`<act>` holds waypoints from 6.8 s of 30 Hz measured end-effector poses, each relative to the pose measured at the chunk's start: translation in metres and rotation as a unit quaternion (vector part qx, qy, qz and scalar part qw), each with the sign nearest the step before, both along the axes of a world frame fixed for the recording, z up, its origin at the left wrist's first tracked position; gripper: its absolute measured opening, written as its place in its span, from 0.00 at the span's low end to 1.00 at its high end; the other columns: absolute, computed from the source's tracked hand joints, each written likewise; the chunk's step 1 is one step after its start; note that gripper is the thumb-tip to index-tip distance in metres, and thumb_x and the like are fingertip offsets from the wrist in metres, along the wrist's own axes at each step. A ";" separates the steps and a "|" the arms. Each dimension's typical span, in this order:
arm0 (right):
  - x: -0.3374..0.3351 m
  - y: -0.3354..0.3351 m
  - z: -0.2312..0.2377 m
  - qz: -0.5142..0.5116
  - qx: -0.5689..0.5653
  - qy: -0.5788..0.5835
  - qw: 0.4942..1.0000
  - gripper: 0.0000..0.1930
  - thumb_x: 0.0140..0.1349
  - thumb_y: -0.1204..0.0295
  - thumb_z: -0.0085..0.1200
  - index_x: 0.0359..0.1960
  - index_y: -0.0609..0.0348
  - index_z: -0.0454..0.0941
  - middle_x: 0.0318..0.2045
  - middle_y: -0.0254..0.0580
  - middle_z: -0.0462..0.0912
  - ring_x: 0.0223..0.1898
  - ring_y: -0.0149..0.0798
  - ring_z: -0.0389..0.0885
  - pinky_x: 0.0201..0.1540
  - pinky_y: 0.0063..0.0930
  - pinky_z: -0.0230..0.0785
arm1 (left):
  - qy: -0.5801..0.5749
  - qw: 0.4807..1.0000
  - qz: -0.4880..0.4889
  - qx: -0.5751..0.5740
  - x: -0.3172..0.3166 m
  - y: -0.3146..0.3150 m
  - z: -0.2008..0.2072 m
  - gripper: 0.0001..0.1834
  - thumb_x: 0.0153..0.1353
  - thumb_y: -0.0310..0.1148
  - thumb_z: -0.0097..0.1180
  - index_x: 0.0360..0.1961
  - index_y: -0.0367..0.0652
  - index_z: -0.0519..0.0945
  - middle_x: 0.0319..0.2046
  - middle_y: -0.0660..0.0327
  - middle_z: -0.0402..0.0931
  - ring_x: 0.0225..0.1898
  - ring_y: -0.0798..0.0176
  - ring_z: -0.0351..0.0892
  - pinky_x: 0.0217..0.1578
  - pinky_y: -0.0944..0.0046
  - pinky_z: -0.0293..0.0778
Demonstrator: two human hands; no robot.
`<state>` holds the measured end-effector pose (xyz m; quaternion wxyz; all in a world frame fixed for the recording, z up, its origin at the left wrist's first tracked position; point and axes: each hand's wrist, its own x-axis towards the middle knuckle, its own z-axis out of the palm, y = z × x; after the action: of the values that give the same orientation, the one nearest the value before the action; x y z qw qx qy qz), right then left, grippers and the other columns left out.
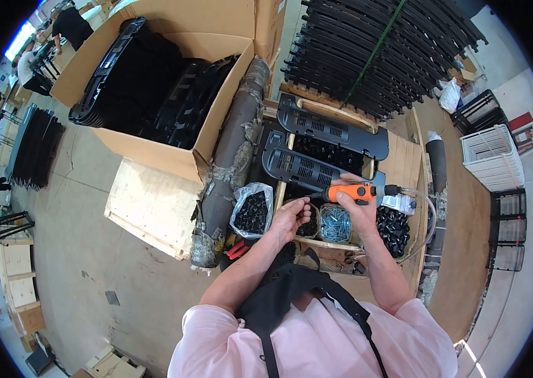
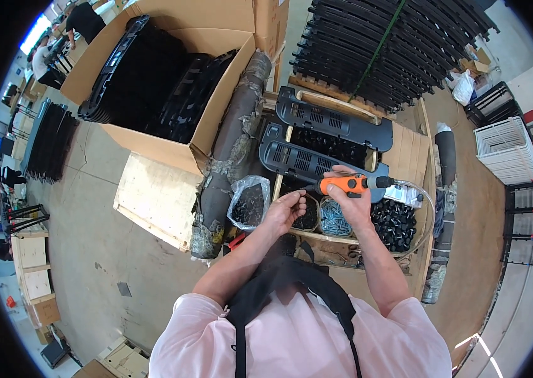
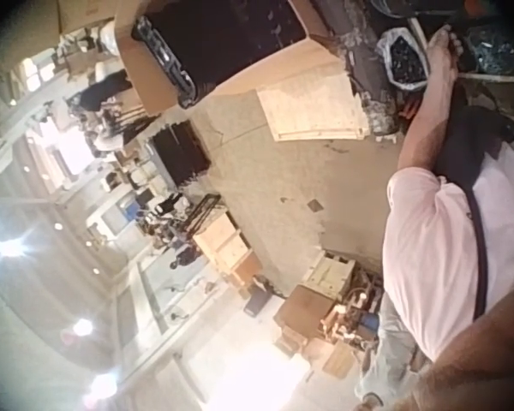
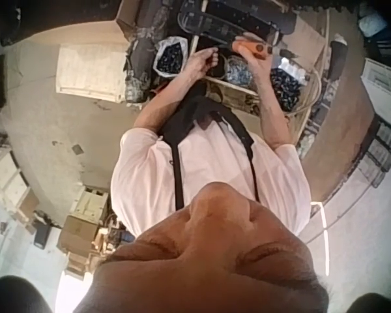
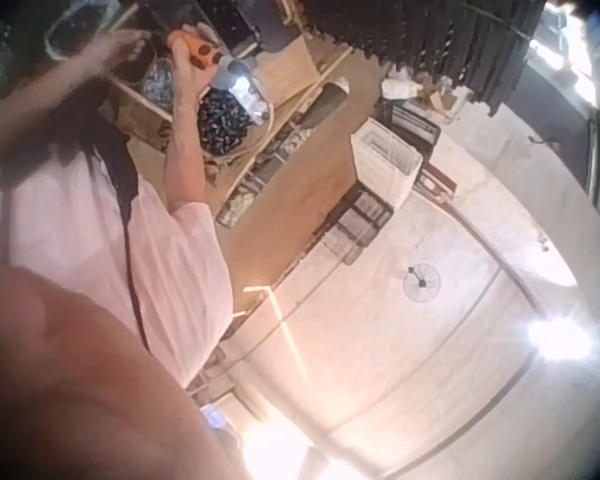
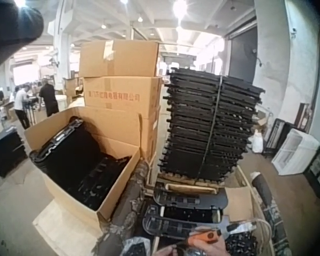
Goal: Manually assemble plastic components by inserting screws and tightening them with an electric screwdriver.
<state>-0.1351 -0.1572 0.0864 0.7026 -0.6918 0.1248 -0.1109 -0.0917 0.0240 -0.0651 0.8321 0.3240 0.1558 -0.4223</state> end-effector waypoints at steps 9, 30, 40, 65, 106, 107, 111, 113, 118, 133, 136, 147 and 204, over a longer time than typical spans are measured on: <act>-0.004 0.005 -0.003 0.003 -0.011 0.016 1.000 0.25 0.61 0.74 0.66 0.60 0.66 0.75 0.51 0.50 0.86 0.52 0.38 0.84 0.61 0.35 0.76 | 0.095 0.994 0.057 -0.021 0.006 -0.004 0.007 0.12 0.77 0.40 0.55 0.46 0.44 0.82 0.35 0.65 0.83 0.33 0.69 0.83 0.36 0.68 0.84; 0.009 0.009 0.001 0.015 -0.021 0.006 1.000 0.25 0.62 0.75 0.66 0.61 0.64 0.75 0.51 0.50 0.86 0.53 0.37 0.84 0.59 0.34 0.78 | 0.100 0.986 0.070 -0.117 0.011 -0.005 0.010 0.14 0.77 0.42 0.54 0.52 0.44 0.80 0.38 0.62 0.83 0.37 0.65 0.84 0.40 0.63 0.85; 0.039 0.030 -0.012 0.021 -0.068 -0.010 0.997 0.24 0.62 0.78 0.65 0.61 0.64 0.75 0.53 0.48 0.85 0.54 0.36 0.84 0.61 0.33 0.76 | 0.103 0.992 0.059 -0.038 0.017 -0.011 0.006 0.22 0.79 0.51 0.46 0.49 0.43 0.81 0.35 0.65 0.80 0.34 0.66 0.80 0.38 0.63 0.79; 0.067 0.047 -0.024 0.078 -0.151 0.015 0.985 0.26 0.62 0.77 0.66 0.62 0.63 0.74 0.53 0.48 0.85 0.55 0.37 0.84 0.62 0.33 0.76 | 0.001 0.986 -0.014 0.166 0.045 -0.041 -0.012 0.23 0.78 0.52 0.45 0.36 0.44 0.78 0.28 0.67 0.76 0.24 0.70 0.74 0.26 0.67 0.72; -0.046 -0.021 0.007 -0.149 0.071 -0.003 0.986 0.26 0.62 0.78 0.63 0.63 0.69 0.72 0.53 0.55 0.84 0.56 0.42 0.82 0.63 0.38 0.73 | -0.036 0.991 -0.117 0.047 -0.004 -0.013 0.013 0.10 0.77 0.39 0.54 0.46 0.43 0.77 0.35 0.63 0.83 0.32 0.69 0.82 0.34 0.69 0.81; -0.050 -0.021 0.007 -0.152 0.068 -0.002 0.986 0.27 0.61 0.77 0.64 0.63 0.69 0.73 0.52 0.55 0.85 0.54 0.41 0.83 0.62 0.36 0.74 | -0.057 0.991 -0.108 0.061 -0.003 -0.016 0.013 0.12 0.77 0.41 0.54 0.45 0.43 0.78 0.34 0.64 0.83 0.31 0.71 0.81 0.33 0.70 0.80; -0.071 -0.033 -0.003 -0.169 0.084 -0.002 0.982 0.26 0.61 0.80 0.61 0.63 0.69 0.71 0.52 0.55 0.85 0.57 0.42 0.82 0.67 0.39 0.70 | 0.011 0.996 -0.086 0.019 0.001 -0.034 0.039 0.13 0.78 0.38 0.52 0.52 0.40 0.77 0.44 0.56 0.84 0.41 0.63 0.85 0.44 0.65 0.84; -0.075 -0.036 -0.005 -0.178 0.088 -0.007 0.980 0.26 0.62 0.80 0.61 0.63 0.69 0.71 0.52 0.55 0.85 0.56 0.41 0.82 0.66 0.39 0.70 | -0.004 0.995 -0.096 0.011 0.002 -0.037 0.037 0.14 0.78 0.38 0.53 0.55 0.39 0.76 0.48 0.54 0.83 0.46 0.61 0.85 0.48 0.63 0.85; -0.083 -0.046 -0.004 -0.185 0.122 -0.016 0.975 0.26 0.61 0.79 0.63 0.62 0.69 0.73 0.52 0.52 0.85 0.54 0.40 0.83 0.62 0.37 0.75 | 0.043 0.995 -0.083 0.022 0.002 -0.051 0.030 0.13 0.76 0.41 0.55 0.49 0.43 0.79 0.43 0.58 0.84 0.41 0.63 0.84 0.42 0.65 0.84; -0.079 -0.055 -0.005 -0.196 0.127 -0.017 0.972 0.27 0.61 0.77 0.62 0.63 0.68 0.72 0.53 0.54 0.84 0.56 0.40 0.82 0.63 0.36 0.72 | 0.010 0.993 -0.113 0.017 0.005 -0.074 0.038 0.12 0.77 0.40 0.54 0.46 0.43 0.80 0.39 0.59 0.83 0.41 0.63 0.84 0.45 0.63 0.84; -0.078 -0.058 -0.009 -0.197 0.135 -0.023 0.971 0.26 0.62 0.76 0.64 0.62 0.67 0.73 0.52 0.51 0.85 0.52 0.37 0.84 0.57 0.32 0.78 | 0.010 0.993 -0.119 0.008 0.007 -0.074 0.038 0.11 0.77 0.39 0.54 0.47 0.43 0.80 0.40 0.58 0.84 0.42 0.62 0.85 0.45 0.63 0.84; -0.076 -0.065 -0.005 -0.212 0.120 -0.038 0.969 0.26 0.61 0.77 0.63 0.62 0.68 0.73 0.52 0.52 0.84 0.53 0.39 0.83 0.59 0.35 0.77 | 0.020 0.989 -0.143 -0.030 0.013 -0.083 0.046 0.11 0.76 0.39 0.55 0.52 0.45 0.80 0.43 0.60 0.84 0.45 0.61 0.85 0.46 0.62 0.84; -0.191 -0.157 0.031 -0.243 0.273 -0.160 0.917 0.28 0.69 0.68 0.56 0.69 0.63 0.66 0.57 0.53 0.82 0.57 0.45 0.84 0.58 0.35 0.79 | 0.107 0.993 0.054 0.017 -0.122 -0.020 0.034 0.19 0.78 0.45 0.51 0.30 0.50 0.64 0.23 0.69 0.57 0.26 0.69 0.58 0.30 0.66 0.61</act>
<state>-0.3262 -0.3137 0.1173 0.8261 -0.3946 0.2002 -0.3490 -0.2137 0.0040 -0.0313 0.8268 0.2817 0.2683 -0.4063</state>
